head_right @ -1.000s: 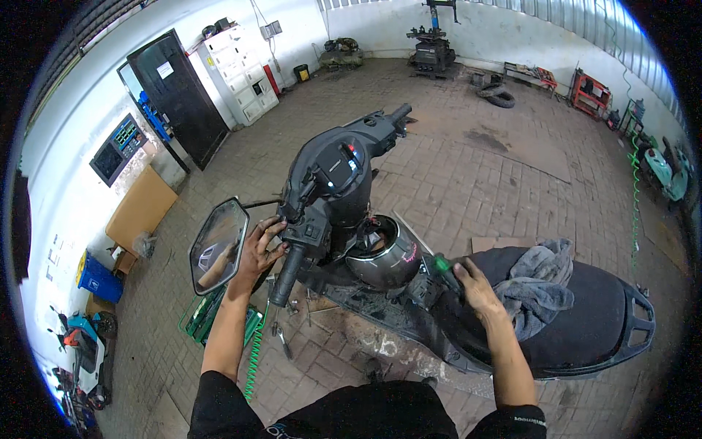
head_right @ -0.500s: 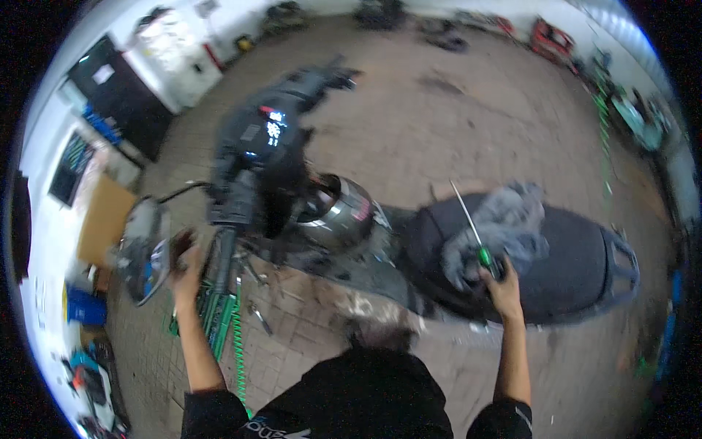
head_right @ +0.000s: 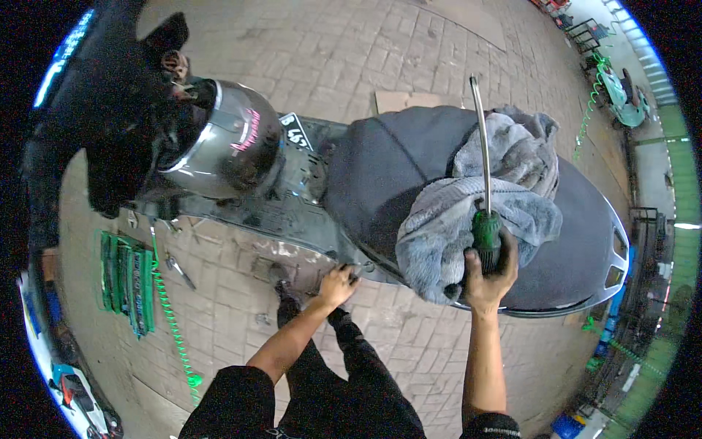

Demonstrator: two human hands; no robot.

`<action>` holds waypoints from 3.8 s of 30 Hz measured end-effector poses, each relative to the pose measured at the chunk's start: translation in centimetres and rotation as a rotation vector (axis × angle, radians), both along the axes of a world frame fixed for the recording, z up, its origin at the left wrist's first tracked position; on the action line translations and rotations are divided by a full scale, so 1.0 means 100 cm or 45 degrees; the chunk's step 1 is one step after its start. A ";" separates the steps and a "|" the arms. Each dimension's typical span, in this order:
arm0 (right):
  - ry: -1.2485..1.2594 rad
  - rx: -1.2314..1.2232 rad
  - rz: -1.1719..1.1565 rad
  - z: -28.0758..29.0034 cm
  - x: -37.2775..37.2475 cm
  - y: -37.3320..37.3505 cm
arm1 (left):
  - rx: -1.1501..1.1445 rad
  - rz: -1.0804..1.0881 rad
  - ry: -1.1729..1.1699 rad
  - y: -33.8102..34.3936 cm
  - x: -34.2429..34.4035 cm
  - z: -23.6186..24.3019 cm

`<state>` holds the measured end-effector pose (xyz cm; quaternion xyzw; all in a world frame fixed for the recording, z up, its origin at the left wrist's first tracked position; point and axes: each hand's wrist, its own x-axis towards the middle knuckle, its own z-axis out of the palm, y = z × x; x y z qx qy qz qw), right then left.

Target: The person uses a screwdriver to remove several screws from the plastic fairing of a motorcycle, then pulls the front housing away from the handlebars and continues to unscrew internal components.

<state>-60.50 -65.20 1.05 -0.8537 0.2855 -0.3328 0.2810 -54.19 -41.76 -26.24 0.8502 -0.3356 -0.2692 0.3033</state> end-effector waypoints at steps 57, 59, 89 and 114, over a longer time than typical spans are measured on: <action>0.164 0.025 0.840 0.106 -0.018 0.103 | -1.759 1.042 1.205 0.087 0.081 0.375; 0.185 0.053 0.851 0.103 -0.011 0.103 | -1.734 1.066 1.170 0.088 0.087 0.372; 0.237 -0.303 0.945 0.060 0.263 0.152 | -1.568 1.667 0.477 0.098 0.327 0.330; 0.287 -0.949 1.088 0.093 0.290 0.129 | -0.556 0.881 -1.156 0.289 0.353 0.249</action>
